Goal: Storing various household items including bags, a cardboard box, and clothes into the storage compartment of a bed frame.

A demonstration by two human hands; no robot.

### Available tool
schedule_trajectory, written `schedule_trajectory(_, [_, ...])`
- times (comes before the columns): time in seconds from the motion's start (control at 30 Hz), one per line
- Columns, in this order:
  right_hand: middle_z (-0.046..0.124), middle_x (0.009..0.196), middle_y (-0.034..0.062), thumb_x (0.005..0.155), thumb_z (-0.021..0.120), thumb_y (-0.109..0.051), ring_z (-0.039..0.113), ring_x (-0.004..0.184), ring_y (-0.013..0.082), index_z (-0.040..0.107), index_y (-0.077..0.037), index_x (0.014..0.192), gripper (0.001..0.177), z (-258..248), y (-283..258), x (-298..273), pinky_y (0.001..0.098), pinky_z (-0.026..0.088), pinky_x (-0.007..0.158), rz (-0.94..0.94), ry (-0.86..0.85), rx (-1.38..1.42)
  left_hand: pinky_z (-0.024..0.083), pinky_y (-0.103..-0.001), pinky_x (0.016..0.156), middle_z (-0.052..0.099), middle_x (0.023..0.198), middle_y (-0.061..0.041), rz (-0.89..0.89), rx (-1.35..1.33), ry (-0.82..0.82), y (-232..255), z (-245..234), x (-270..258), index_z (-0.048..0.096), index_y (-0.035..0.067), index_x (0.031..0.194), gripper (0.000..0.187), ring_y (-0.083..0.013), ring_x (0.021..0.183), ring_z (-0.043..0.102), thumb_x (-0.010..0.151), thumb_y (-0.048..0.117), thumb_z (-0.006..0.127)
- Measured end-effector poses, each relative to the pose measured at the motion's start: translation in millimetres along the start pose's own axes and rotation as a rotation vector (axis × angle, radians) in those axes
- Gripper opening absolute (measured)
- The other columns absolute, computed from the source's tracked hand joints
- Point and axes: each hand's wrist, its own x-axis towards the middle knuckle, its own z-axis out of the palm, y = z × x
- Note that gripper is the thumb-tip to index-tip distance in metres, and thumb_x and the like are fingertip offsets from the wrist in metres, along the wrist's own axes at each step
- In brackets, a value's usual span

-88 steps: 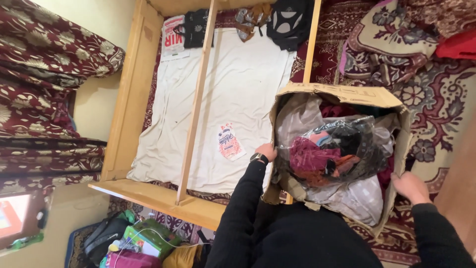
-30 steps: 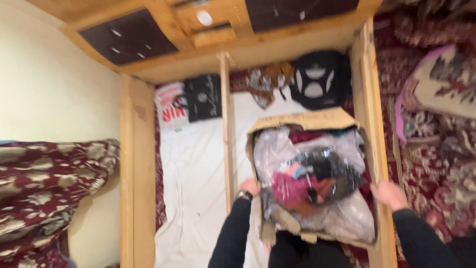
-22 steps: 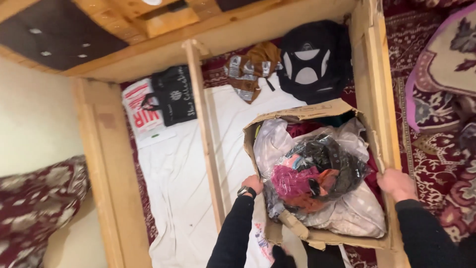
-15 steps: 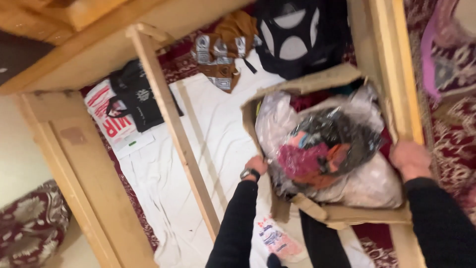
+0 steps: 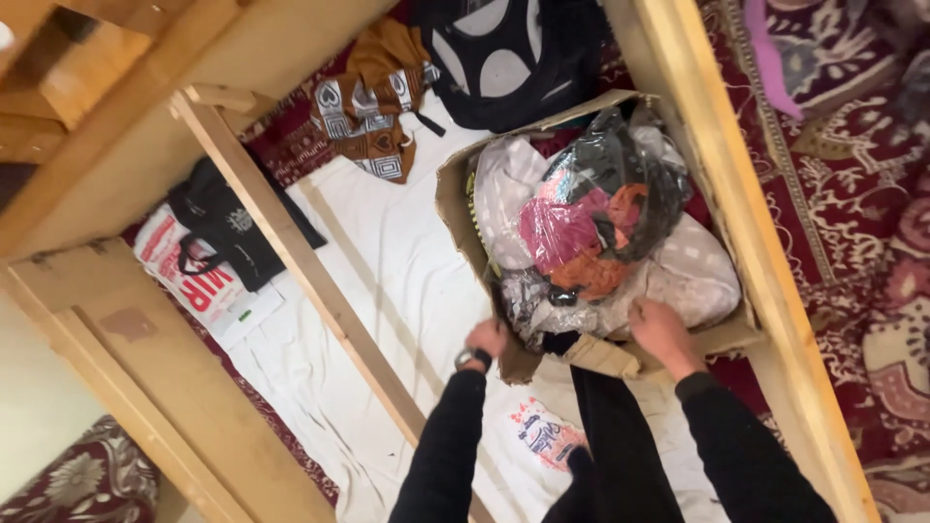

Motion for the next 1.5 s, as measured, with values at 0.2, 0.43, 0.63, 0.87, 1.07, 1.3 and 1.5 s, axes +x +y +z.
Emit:
schedule_trajectory(0.2, [0.064, 0.136, 0.0303, 0.104, 0.045, -0.028, 0.056, 0.131, 0.0461, 0.065, 0.007, 0.135, 0.050, 23, 1, -113, 0.0575, 0.044, 0.112, 0.022, -0.012, 0.142, 0.056, -0.054, 0.096, 0.074, 0.112, -0.022, 0.178, -0.122, -0.116, 2, 40, -108, 0.073, 0.007, 0.117, 0.043, -0.0415, 0.116, 0.068, 0.098, 0.037, 0.049])
schedule_trajectory(0.43, [0.081, 0.107, 0.0170, 0.102, 0.053, -0.036, 0.073, 0.112, 0.0329, 0.073, -0.007, 0.124, 0.041, 15, 27, -213, 0.0463, 0.058, 0.099, -0.038, 0.185, 0.127, 0.054, -0.056, 0.097, 0.072, 0.108, -0.028, 0.445, -0.204, 0.046, 80, 8, -210, 0.070, 0.004, 0.111, 0.040, -0.0480, 0.113, 0.066, 0.098, 0.034, 0.047])
schedule_trajectory(0.63, [0.080, 0.098, 0.0215, 0.099, 0.056, -0.025, 0.070, 0.110, 0.0407, 0.080, -0.008, 0.102, 0.030, 1, 41, -356, 0.0500, 0.055, 0.101, -0.204, 0.396, 0.284, 0.056, -0.055, 0.088, 0.072, 0.097, -0.026, 0.637, -0.239, 0.266, 130, -31, -352, 0.069, 0.003, 0.104, 0.034, -0.0439, 0.103, 0.069, 0.100, 0.032, 0.052])
schedule_trajectory(0.87, [0.078, 0.095, 0.0230, 0.102, 0.057, -0.019, 0.076, 0.088, 0.0313, 0.075, -0.004, 0.104, 0.023, -11, 101, -457, 0.0409, 0.060, 0.083, -0.219, 0.539, 0.627, 0.054, -0.048, 0.086, 0.071, 0.085, -0.015, 0.925, -0.432, 0.191, 161, -26, -470, 0.065, 0.007, 0.093, 0.023, -0.0377, 0.094, 0.069, 0.101, 0.026, 0.053])
schedule_trajectory(1.07, [0.074, 0.106, 0.0257, 0.101, 0.062, -0.014, 0.074, 0.096, 0.0337, 0.069, -0.001, 0.122, 0.026, -23, 162, -537, 0.0420, 0.060, 0.085, -0.213, 0.824, 0.868, 0.055, -0.050, 0.085, 0.071, 0.088, -0.019, 1.195, -0.239, 0.133, 227, -3, -543, 0.066, 0.008, 0.098, 0.017, -0.0416, 0.095, 0.068, 0.101, 0.023, 0.057])
schedule_trajectory(1.3, [0.074, 0.106, 0.0192, 0.101, 0.058, -0.009, 0.073, 0.088, 0.0242, 0.068, -0.003, 0.121, 0.023, -2, 299, -622, 0.0348, 0.061, 0.077, -0.300, 1.129, 1.174, 0.055, -0.046, 0.083, 0.072, 0.096, -0.014, 1.478, -0.032, -0.083, 357, 92, -634, 0.066, 0.013, 0.106, 0.011, -0.0324, 0.088, 0.070, 0.101, 0.020, 0.059])
schedule_trajectory(1.5, [0.066, 0.104, 0.0286, 0.102, 0.062, -0.012, 0.066, 0.102, 0.0409, 0.066, 0.004, 0.116, 0.021, 62, 483, -682, 0.0516, 0.054, 0.086, -0.071, 1.495, 1.164, 0.056, -0.052, 0.084, 0.070, 0.097, -0.026, 1.666, 0.148, -0.266, 445, 233, -731, 0.067, 0.005, 0.111, 0.015, -0.0471, 0.096, 0.069, 0.100, 0.011, 0.060])
